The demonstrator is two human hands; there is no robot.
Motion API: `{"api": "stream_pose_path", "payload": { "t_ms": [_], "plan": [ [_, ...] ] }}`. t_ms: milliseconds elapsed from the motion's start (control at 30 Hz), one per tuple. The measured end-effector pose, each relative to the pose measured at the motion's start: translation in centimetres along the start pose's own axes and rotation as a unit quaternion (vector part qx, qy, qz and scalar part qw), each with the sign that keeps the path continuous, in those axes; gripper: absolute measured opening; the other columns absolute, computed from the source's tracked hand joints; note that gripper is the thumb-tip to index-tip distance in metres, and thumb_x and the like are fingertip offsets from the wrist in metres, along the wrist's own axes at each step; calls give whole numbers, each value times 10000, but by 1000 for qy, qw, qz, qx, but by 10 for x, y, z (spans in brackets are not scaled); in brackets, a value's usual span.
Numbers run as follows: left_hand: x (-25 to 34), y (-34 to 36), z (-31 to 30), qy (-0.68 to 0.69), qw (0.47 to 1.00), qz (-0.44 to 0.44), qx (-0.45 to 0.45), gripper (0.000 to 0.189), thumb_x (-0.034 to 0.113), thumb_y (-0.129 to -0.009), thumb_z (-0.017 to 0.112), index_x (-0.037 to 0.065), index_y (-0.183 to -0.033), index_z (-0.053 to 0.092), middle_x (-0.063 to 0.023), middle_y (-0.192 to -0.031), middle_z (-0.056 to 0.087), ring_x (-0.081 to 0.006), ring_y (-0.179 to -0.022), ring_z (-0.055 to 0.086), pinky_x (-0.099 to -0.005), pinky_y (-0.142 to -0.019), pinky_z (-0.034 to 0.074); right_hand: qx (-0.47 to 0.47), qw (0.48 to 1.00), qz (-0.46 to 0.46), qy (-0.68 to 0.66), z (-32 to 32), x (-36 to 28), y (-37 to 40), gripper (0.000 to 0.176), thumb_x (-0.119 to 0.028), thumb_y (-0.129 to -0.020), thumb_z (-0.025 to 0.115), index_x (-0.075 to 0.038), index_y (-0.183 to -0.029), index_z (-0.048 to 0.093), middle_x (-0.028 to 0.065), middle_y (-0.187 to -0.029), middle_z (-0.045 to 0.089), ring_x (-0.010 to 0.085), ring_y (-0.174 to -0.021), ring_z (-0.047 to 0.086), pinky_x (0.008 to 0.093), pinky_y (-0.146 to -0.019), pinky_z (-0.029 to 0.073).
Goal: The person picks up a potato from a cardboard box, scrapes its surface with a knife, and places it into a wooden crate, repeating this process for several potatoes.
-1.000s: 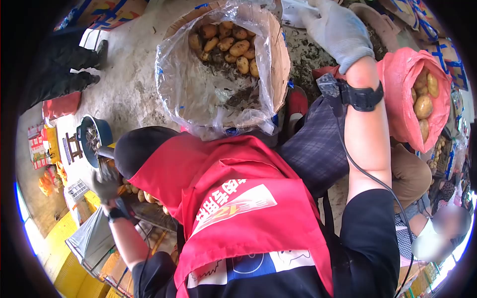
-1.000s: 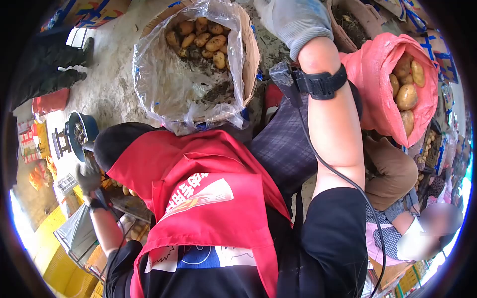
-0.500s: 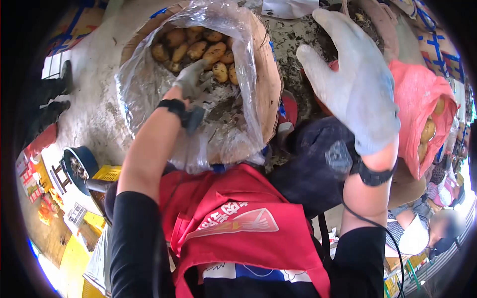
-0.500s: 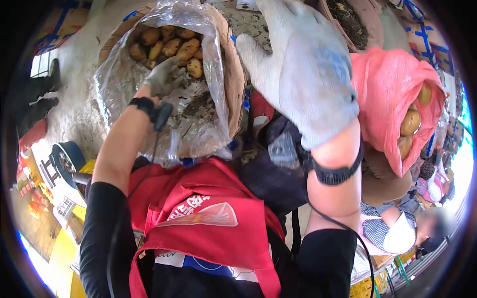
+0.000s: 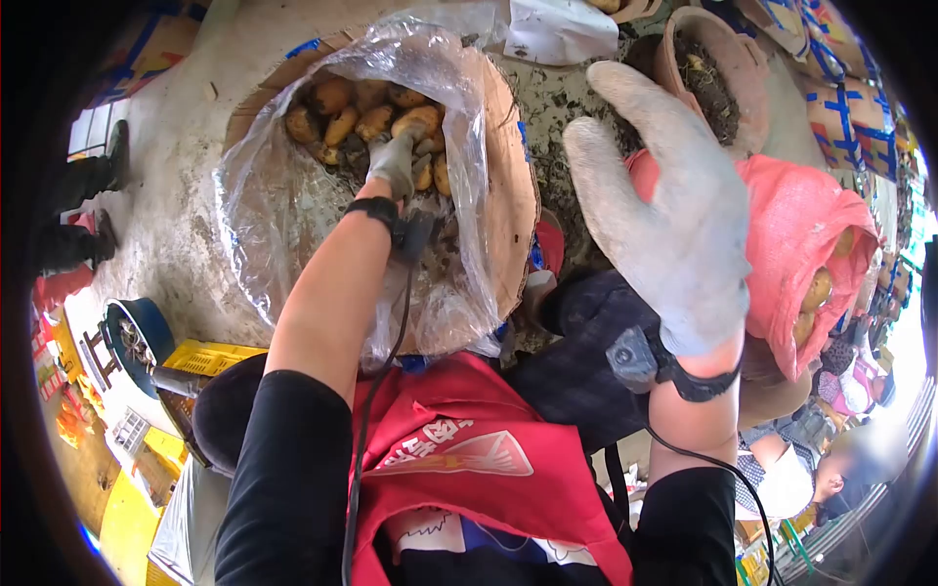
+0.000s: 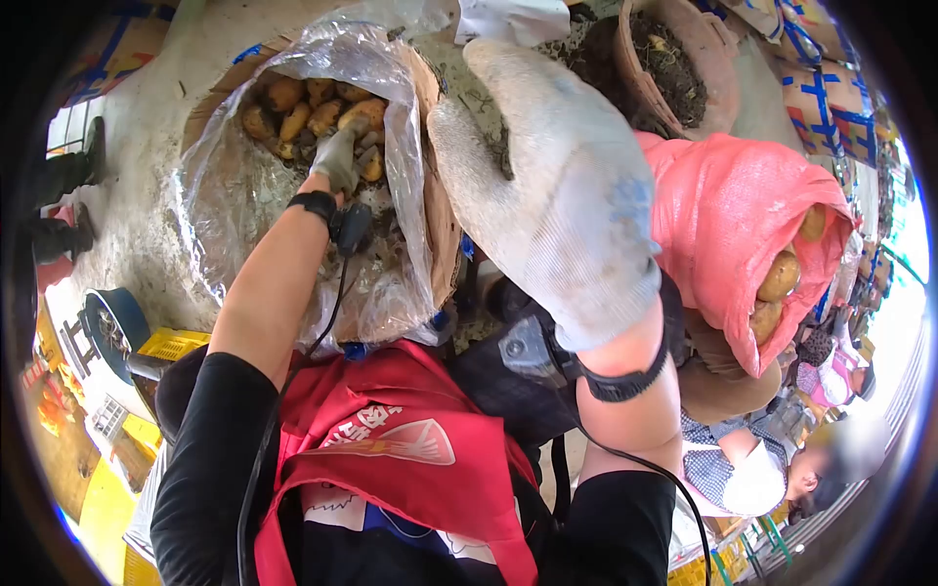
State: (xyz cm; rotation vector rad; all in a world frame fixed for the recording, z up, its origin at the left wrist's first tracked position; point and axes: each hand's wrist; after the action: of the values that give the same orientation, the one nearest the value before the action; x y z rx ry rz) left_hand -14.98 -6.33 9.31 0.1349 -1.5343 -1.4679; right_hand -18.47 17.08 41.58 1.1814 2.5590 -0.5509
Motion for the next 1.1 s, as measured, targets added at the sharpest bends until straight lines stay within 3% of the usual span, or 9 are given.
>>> {"api": "stream_pose_path", "payload": {
  "t_ms": [100, 200, 300, 533, 567, 633, 700, 733, 1100],
  "plan": [
    [26, 34, -13, 40, 996, 13, -83, 315, 182, -999, 691, 44, -1269, 606, -47, -1131, 698, -162, -901, 704, -259, -779, 580, 43, 998, 20, -50, 7, -12, 3, 353, -166, -914, 756, 29, -1200, 690, 220, -1154, 727, 341, -1067, 716, 392, -906, 570],
    [82, 126, -17, -42, 958, 218, -182, 454, 97, -914, 766, 51, -1312, 552, -61, -1196, 668, -159, -1073, 665, -315, -913, 563, -26, 992, 84, -90, 14, -26, 6, 502, -314, -911, 768, 31, -1259, 658, 245, -1120, 728, 369, -1018, 731, 407, -894, 574],
    [124, 214, -29, -163, 891, 350, -238, 668, 35, -848, 804, 32, -1443, 501, -69, -1292, 641, -173, -1163, 632, -317, -1026, 528, -42, 971, 13, -235, 33, -48, 8, 657, -383, -887, 793, 46, -1345, 596, 248, -1214, 699, 343, -1069, 718, 392, -922, 572],
    [94, 305, -70, -450, 647, 612, -69, 613, -11, -799, 808, 31, -1373, 600, -105, -1332, 642, -163, -1209, 618, -312, -1048, 509, -63, 934, 35, -350, 70, -113, 31, 747, -376, -810, 839, 39, -1371, 571, 274, -1199, 684, 347, -1071, 711, 373, -935, 556],
    [86, 306, -75, -450, 648, 611, -69, 613, -11, -799, 808, 31, -1373, 600, -105, -1332, 642, -163, -1209, 618, -312, -1048, 509, -25, 939, 29, -341, 79, -115, 35, 588, -325, -827, 800, 17, -1271, 621, 260, -1110, 706, 363, -1008, 714, 389, -892, 558],
    [71, 300, -81, -253, 852, 436, -141, 607, 0, -852, 792, 27, -1409, 555, -92, -1336, 637, -153, -1206, 613, -303, -1034, 514, 11, 944, 25, -328, 91, -111, 38, 433, -274, -845, 761, -4, -1171, 672, 246, -1021, 729, 378, -946, 718, 406, -849, 560],
    [65, 296, -89, -234, 864, 420, -149, 617, 7, -882, 781, 27, -1438, 513, -80, -1332, 633, -142, -1202, 606, -297, -1024, 518, 3, 921, 104, -375, 98, -100, 33, 267, -177, -875, 704, -16, -1087, 721, 225, -930, 745, 359, -865, 736, 386, -784, 575],
    [67, 300, -88, -224, 870, 405, -170, 629, 8, -875, 788, 27, -1439, 510, -78, -1327, 631, -142, -1202, 604, -300, -1024, 519, -96, 905, 154, -385, 93, -93, 27, 266, -76, -939, 570, -42, -1151, 727, 84, -906, 746, 131, -775, 688, 279, -745, 552],
    [83, 284, -87, -36, 914, 309, -260, 596, 92, -964, 710, 39, -1492, 438, -93, -1358, 604, -197, -1202, 615, -358, -959, 568, -168, 858, 123, -470, 94, -90, 12, 501, -212, -880, 802, 17, -1284, 614, 102, -1153, 689, 150, -1041, 643, 297, -937, 523]
  ]
}}
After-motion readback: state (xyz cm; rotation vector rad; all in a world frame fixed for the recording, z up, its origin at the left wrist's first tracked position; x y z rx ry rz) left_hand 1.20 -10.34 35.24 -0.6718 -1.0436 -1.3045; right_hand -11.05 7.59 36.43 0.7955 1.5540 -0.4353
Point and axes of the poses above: each hand's wrist, its own y-axis away from the middle knuckle, its own z-axis out of the palm, x = y × z
